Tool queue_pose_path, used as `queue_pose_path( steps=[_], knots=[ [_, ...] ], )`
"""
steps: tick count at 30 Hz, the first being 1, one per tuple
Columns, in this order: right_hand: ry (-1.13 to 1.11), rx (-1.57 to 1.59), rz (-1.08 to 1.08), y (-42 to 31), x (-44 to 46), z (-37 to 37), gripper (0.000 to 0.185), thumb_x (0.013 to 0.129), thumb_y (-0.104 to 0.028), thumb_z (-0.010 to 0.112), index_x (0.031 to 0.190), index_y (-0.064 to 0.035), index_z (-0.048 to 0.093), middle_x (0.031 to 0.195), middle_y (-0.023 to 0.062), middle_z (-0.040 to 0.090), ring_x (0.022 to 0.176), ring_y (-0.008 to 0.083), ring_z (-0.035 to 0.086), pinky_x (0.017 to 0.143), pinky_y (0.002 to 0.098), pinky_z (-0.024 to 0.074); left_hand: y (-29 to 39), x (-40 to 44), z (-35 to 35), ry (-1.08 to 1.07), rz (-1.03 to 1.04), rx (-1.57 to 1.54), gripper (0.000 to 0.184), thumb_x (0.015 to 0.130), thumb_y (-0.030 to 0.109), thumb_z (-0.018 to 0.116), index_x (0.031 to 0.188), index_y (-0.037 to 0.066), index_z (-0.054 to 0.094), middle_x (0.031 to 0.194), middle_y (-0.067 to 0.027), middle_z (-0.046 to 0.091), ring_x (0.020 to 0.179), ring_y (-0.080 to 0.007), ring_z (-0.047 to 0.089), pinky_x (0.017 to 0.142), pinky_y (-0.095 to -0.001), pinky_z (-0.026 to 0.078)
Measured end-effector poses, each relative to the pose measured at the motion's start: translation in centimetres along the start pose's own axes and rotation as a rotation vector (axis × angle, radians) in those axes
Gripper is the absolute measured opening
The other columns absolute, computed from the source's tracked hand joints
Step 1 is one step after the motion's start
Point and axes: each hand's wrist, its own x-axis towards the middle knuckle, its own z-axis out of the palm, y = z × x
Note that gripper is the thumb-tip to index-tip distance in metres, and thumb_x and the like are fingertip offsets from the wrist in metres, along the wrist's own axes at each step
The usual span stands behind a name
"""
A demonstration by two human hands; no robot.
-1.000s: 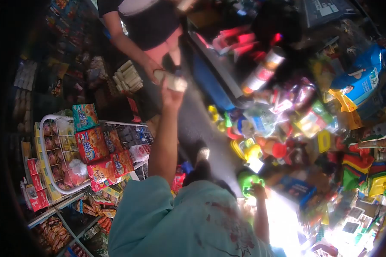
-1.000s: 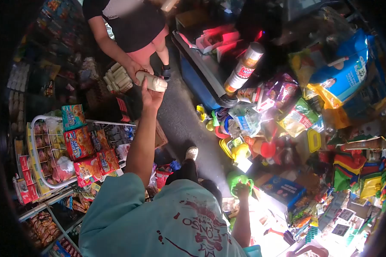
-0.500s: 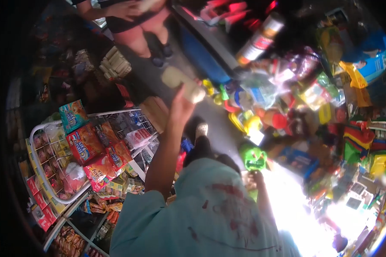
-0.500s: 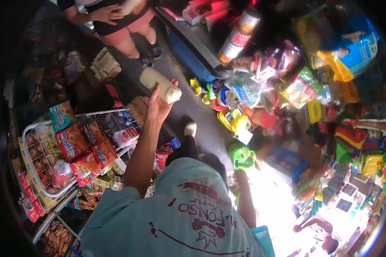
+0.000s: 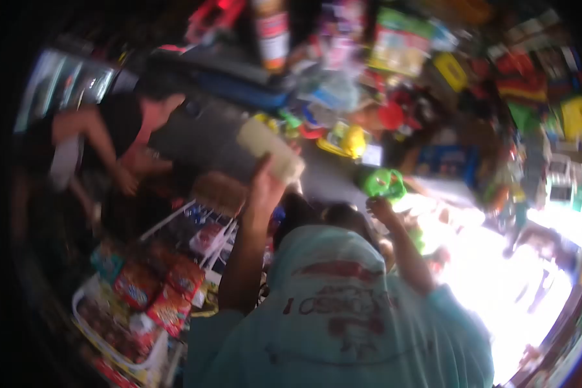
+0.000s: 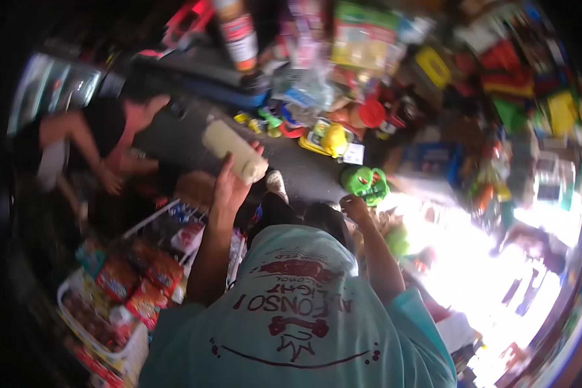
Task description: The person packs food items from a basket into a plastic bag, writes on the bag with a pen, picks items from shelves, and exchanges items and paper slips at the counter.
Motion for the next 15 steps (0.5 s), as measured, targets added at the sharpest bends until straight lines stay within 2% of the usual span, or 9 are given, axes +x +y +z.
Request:
queue_pose_path(
  steps=[5, 6, 7, 9, 12, 15],
  knots=[
    [0.192, -0.004, 0.031, 2.5, -5.4, -2.0, 0.034, 0.083, -0.033, 0.066, 0.1, -0.0029, 0.067, 0.077, 0.0109, 0.071, 0.067, 0.017, 0.069, 0.062, 0.0307, 0.0537, -6.2, 0.2, 3.5, -0.077, -0.382, 0.121, 0.057, 0.096, 0.037, 0.056, 0.138, 0.001, 0.04, 0.136, -0.0178, 0.05, 0.131, -0.0319, 0.045, 0.11, -0.045, 0.037],
    [0.191, 0.123, 0.02, 5.8, -4.4, -2.0, 0.032, 0.084, -0.031, 0.066, 0.1, -0.0026, 0.067, 0.079, 0.0102, 0.071, 0.067, 0.0159, 0.068, 0.062, 0.0301, 0.0536, -8.0, 0.2, 4.5, -0.048, -0.452, 0.18, 0.058, 0.093, 0.038, 0.06, 0.136, 0.002, 0.043, 0.133, -0.0171, 0.053, 0.128, -0.0319, 0.049, 0.107, -0.0447, 0.041],
    [0.201, 0.207, 0.026, 5.6, -5.4, -2.4, 0.032, 0.085, -0.031, 0.065, 0.101, -0.003, 0.067, 0.081, 0.0092, 0.071, 0.068, 0.0153, 0.067, 0.063, 0.0296, 0.0533, -9.8, 0.5, 5.4, -0.068, -0.524, 0.201, 0.059, 0.09, 0.037, 0.065, 0.134, 0.003, 0.044, 0.13, -0.0172, 0.055, 0.125, -0.0322, 0.051, 0.105, -0.0458, 0.043],
    [0.226, 0.365, 0.026, 1.7, -9.3, -4.1, 0.032, 0.086, -0.031, 0.065, 0.103, -0.0039, 0.066, 0.086, 0.0071, 0.07, 0.071, 0.0142, 0.066, 0.064, 0.0286, 0.0527, -13.4, 0.7, 7.2, -0.126, -0.648, 0.262, 0.06, 0.088, 0.035, 0.068, 0.133, 0.002, 0.045, 0.127, -0.0184, 0.057, 0.121, -0.0331, 0.054, 0.103, -0.0473, 0.044],
    [0.215, 0.712, -0.093, 0.9, -11.4, -5.8, 0.029, 0.09, -0.03, 0.064, 0.108, -0.0062, 0.064, 0.093, 0.0037, 0.067, 0.078, 0.0129, 0.063, 0.067, 0.0266, 0.0511, -19.2, 0.6, 11.0, -0.21, -0.816, 0.338, 0.06, 0.088, 0.034, 0.068, 0.131, -0.001, 0.045, 0.125, -0.0208, 0.057, 0.118, -0.035, 0.056, 0.099, -0.0469, 0.047],
    [0.204, 0.903, -0.053, -0.9, -14.4, -9.4, 0.032, 0.095, -0.034, 0.059, 0.112, -0.0076, 0.062, 0.097, 0.0025, 0.065, 0.086, 0.0121, 0.061, 0.073, 0.0261, 0.0492, -25.3, -0.3, 14.3, -0.277, -0.941, 0.415, 0.062, 0.09, 0.036, 0.065, 0.134, -0.002, 0.043, 0.125, -0.0215, 0.058, 0.114, -0.0338, 0.059, 0.094, -0.0453, 0.05]
  ],
)
